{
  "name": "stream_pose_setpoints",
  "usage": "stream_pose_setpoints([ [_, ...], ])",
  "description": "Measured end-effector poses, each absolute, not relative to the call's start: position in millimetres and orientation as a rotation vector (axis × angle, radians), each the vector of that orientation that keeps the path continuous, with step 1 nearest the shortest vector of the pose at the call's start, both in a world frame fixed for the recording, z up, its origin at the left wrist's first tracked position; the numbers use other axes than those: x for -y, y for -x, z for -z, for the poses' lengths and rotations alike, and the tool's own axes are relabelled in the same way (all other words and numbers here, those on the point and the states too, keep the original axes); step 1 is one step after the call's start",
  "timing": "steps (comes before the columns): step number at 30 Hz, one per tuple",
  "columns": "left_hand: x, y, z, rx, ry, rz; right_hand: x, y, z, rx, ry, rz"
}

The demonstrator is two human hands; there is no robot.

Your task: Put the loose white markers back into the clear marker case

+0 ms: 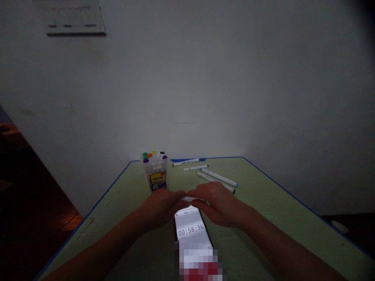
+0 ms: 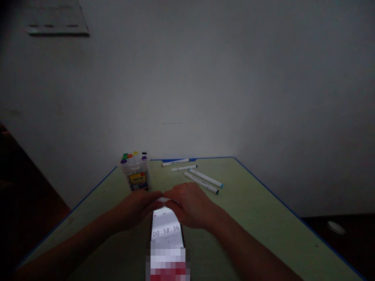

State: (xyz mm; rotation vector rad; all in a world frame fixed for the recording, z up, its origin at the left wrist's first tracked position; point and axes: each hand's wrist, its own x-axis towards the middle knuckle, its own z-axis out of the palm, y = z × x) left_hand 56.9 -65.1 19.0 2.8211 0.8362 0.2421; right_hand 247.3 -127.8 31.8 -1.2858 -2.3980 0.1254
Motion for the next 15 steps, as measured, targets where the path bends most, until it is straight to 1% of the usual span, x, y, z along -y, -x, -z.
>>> stream_pose_setpoints([
  [6, 65.8, -58.0, -19.2, -0.871, -2.750, -0.262, 123.2, -251.8, -30.8, 2.388, 1.369, -0.050],
  [15, 68.7, -58.0, -15.2, -0.872, -2.772, -0.251, 122.6, -247.3, -29.7, 2.361, 1.379, -0.174],
])
